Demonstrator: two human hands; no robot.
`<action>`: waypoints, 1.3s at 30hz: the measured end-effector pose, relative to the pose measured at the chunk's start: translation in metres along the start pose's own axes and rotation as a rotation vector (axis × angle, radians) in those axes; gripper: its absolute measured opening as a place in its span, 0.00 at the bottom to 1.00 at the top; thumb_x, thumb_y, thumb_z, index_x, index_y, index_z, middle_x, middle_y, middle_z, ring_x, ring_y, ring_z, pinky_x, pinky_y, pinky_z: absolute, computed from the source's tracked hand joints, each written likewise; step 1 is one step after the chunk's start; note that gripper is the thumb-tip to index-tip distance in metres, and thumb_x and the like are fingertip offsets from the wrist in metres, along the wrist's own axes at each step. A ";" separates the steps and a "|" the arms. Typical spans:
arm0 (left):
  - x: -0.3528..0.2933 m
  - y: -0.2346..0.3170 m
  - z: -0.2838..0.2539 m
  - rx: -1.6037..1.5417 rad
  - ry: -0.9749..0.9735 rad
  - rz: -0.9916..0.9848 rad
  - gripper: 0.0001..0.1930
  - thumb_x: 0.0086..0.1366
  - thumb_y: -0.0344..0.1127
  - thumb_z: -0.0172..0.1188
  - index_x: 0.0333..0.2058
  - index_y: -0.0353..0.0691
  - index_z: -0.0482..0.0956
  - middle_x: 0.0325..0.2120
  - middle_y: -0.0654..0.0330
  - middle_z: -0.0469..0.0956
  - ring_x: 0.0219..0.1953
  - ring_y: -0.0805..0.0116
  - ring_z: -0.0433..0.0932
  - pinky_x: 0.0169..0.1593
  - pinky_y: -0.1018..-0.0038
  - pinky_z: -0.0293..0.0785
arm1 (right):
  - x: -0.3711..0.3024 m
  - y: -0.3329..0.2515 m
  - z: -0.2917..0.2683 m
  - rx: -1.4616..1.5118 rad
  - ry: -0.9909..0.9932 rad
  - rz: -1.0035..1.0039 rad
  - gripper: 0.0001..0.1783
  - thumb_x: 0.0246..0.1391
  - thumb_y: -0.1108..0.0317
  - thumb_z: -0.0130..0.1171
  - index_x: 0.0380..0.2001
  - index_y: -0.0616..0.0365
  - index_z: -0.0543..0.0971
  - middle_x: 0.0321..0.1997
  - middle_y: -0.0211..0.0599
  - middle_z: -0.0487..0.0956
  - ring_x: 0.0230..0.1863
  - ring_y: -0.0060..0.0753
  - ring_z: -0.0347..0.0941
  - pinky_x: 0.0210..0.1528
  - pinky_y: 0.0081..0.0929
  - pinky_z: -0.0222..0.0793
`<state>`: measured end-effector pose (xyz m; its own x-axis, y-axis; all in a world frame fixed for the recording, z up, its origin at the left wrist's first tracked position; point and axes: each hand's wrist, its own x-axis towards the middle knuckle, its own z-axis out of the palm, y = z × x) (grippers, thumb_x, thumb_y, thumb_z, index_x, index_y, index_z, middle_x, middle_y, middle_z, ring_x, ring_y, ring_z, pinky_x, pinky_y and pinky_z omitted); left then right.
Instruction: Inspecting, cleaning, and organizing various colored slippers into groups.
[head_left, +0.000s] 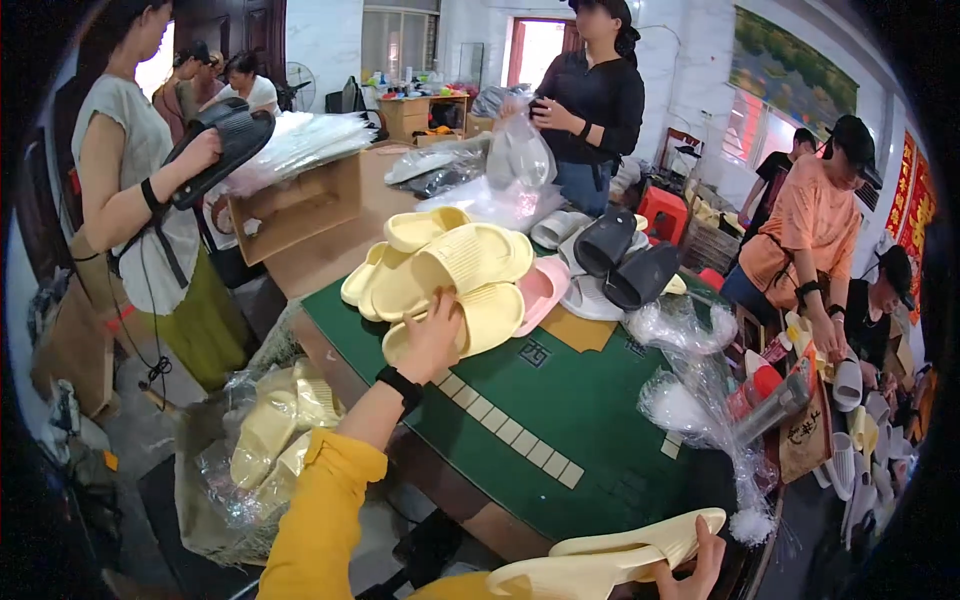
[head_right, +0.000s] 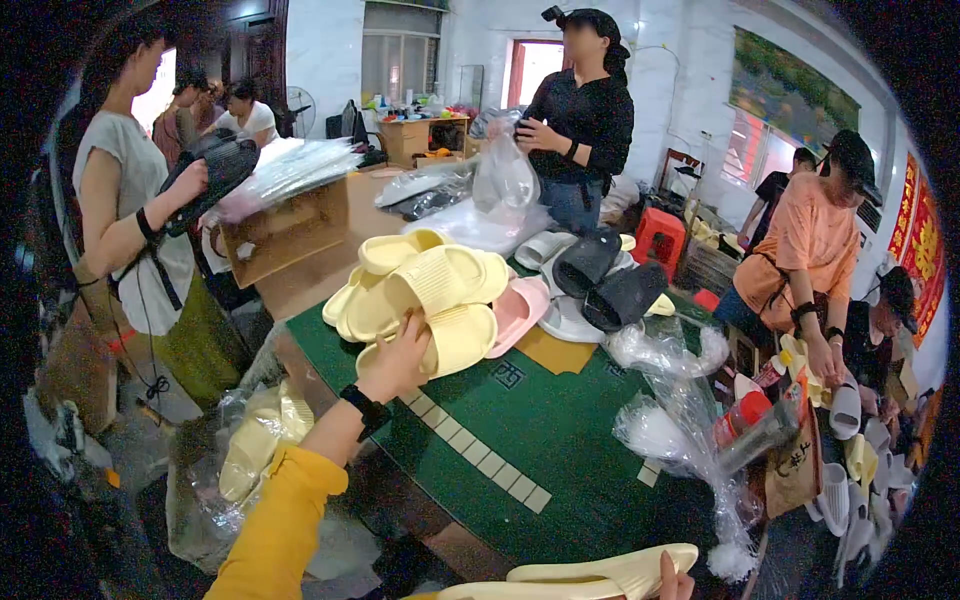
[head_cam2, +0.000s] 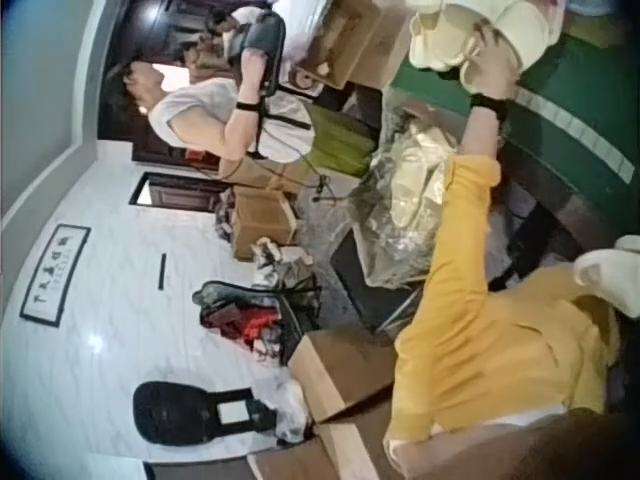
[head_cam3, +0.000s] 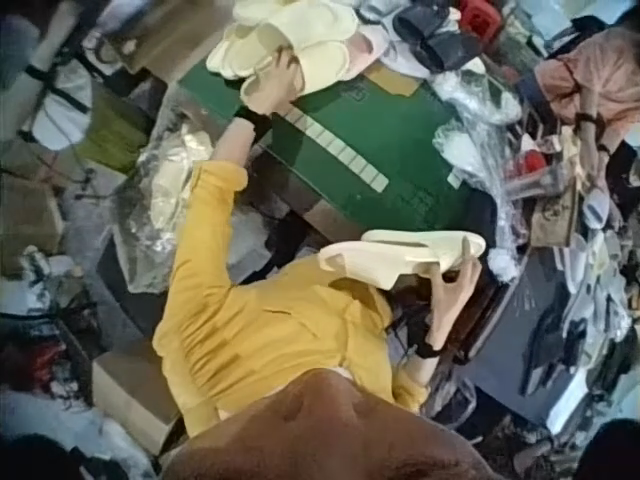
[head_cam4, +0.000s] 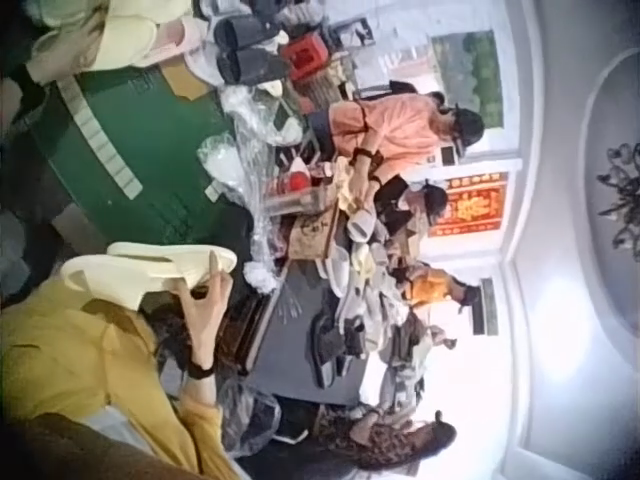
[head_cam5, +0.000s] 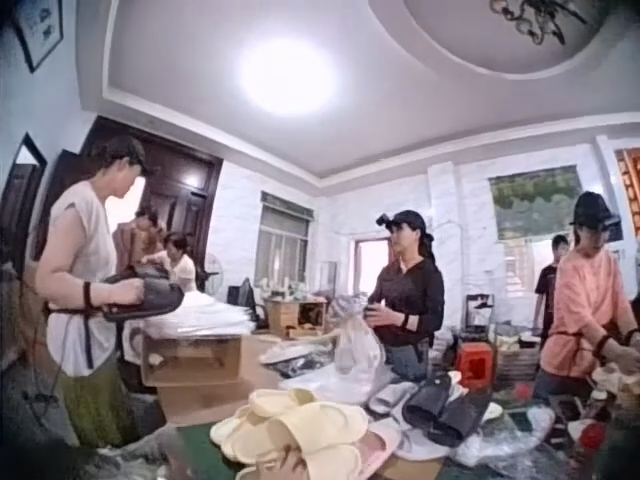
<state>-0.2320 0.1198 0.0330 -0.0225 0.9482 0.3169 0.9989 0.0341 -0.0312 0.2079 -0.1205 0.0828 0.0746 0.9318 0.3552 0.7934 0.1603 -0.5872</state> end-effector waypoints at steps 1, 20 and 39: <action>0.003 -0.002 0.000 0.011 0.005 -0.001 0.34 0.50 0.38 0.65 0.56 0.38 0.64 0.62 0.49 0.52 0.67 0.53 0.51 0.53 0.30 0.61 | 0.005 -0.003 -0.001 0.003 0.000 0.017 0.38 0.40 0.73 0.66 0.60 0.51 0.70 0.46 0.45 0.68 0.43 0.44 0.68 0.42 0.35 0.67; -0.051 0.005 -0.004 -0.134 0.276 -0.013 0.18 0.57 0.36 0.61 0.43 0.31 0.76 0.60 0.37 0.58 0.63 0.36 0.56 0.61 0.46 0.58 | 0.061 0.024 0.089 -0.391 -0.108 -0.147 0.35 0.58 0.40 0.50 0.58 0.56 0.69 0.47 0.56 0.76 0.42 0.56 0.76 0.40 0.45 0.74; -0.154 0.179 -0.032 -0.465 0.147 0.150 0.25 0.55 0.48 0.59 0.47 0.37 0.71 0.34 0.57 0.74 0.36 0.61 0.77 0.34 0.64 0.70 | 0.060 -0.004 0.083 -0.365 -0.194 -0.026 0.32 0.57 0.39 0.49 0.57 0.47 0.72 0.47 0.55 0.72 0.42 0.58 0.75 0.37 0.44 0.75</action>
<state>-0.0489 -0.0305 0.0091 0.0950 0.8764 0.4721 0.9039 -0.2747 0.3280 0.1589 -0.0386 0.0462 -0.0360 0.9786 0.2025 0.9582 0.0914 -0.2712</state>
